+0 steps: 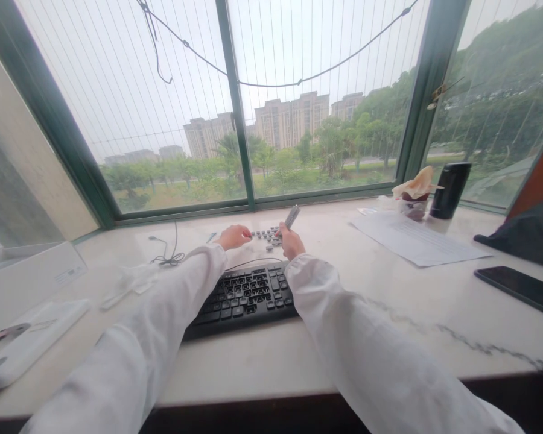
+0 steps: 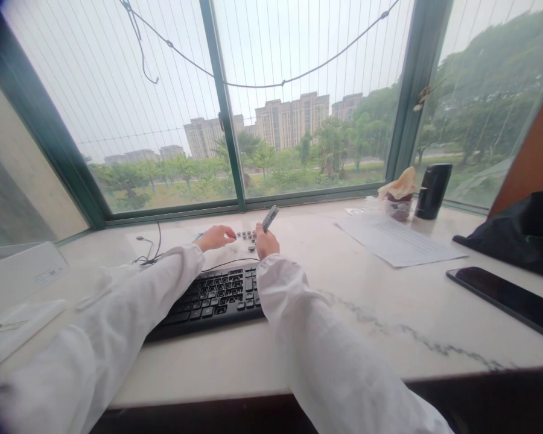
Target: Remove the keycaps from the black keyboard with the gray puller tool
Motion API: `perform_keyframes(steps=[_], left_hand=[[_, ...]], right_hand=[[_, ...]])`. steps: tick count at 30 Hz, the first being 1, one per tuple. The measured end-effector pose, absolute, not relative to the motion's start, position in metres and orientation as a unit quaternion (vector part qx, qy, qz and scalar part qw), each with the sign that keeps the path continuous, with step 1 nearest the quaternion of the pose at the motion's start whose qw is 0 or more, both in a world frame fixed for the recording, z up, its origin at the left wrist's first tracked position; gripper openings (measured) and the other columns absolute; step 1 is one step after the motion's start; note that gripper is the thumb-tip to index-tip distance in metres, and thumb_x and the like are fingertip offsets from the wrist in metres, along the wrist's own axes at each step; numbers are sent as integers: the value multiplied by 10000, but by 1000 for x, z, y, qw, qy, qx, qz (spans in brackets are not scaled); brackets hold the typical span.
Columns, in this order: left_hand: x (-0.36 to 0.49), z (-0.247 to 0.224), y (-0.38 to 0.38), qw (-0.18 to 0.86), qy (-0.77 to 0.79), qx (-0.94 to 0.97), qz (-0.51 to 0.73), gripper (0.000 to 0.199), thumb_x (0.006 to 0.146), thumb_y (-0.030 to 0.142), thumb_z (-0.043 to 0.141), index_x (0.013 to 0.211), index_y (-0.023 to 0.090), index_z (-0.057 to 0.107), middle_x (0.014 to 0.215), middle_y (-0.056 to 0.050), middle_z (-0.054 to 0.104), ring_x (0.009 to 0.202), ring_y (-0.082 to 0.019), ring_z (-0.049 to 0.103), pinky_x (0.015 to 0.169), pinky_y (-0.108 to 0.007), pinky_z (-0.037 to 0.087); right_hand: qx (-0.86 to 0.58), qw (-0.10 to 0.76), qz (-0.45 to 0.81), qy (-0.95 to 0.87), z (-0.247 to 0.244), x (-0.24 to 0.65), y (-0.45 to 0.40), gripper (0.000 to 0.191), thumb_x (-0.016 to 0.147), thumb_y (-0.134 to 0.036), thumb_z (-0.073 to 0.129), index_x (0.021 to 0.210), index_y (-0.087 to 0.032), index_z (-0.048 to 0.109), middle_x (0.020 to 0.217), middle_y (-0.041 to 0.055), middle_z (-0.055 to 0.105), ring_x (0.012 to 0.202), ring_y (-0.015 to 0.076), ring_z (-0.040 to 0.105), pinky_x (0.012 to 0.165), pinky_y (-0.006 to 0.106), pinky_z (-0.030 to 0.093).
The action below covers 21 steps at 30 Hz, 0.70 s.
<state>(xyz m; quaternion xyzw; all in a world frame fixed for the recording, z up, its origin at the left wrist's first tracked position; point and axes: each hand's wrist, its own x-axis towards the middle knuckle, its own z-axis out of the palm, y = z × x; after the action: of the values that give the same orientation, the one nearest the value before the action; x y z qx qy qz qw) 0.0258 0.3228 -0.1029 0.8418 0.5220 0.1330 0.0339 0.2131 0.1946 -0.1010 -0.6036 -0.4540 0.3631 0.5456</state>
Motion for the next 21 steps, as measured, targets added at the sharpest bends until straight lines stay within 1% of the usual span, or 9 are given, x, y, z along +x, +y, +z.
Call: perform_keyframes(steps=[5, 9, 14, 21], left_hand=[[37, -112, 340, 32, 542, 829, 131, 258, 742, 369, 622, 956, 269, 726, 1022, 0, 718, 800, -166, 665, 751, -253, 488], [40, -115, 348, 30, 543, 829, 132, 282, 749, 372, 606, 984, 270, 723, 1041, -6, 715, 865, -184, 659, 787, -265, 486], [42, -119, 352, 26, 543, 829, 127, 279, 720, 347, 630, 973, 286, 731, 1050, 1, 715, 943, -189, 641, 829, -253, 478], [42, -122, 352, 29, 550, 825, 125, 286, 717, 334, 627, 980, 287, 729, 1038, 7, 717, 867, -172, 658, 777, -237, 486]], right_hand=[[-611, 537, 360, -457, -99, 211, 194, 480, 854, -620, 368, 740, -217, 602, 609, 18, 526, 544, 152, 478, 488, 266, 385], [-613, 533, 361, -459, -100, 209, 195, 479, 851, -621, 377, 751, -216, 613, 632, 19, 553, 549, 149, 493, 502, 267, 398], [-608, 529, 366, -466, -101, 208, 195, 489, 853, -627, 370, 746, -213, 607, 632, 24, 560, 546, 145, 491, 493, 260, 389], [-605, 523, 364, -479, -101, 207, 195, 492, 848, -630, 364, 743, -211, 599, 621, 15, 542, 532, 137, 466, 491, 253, 377]])
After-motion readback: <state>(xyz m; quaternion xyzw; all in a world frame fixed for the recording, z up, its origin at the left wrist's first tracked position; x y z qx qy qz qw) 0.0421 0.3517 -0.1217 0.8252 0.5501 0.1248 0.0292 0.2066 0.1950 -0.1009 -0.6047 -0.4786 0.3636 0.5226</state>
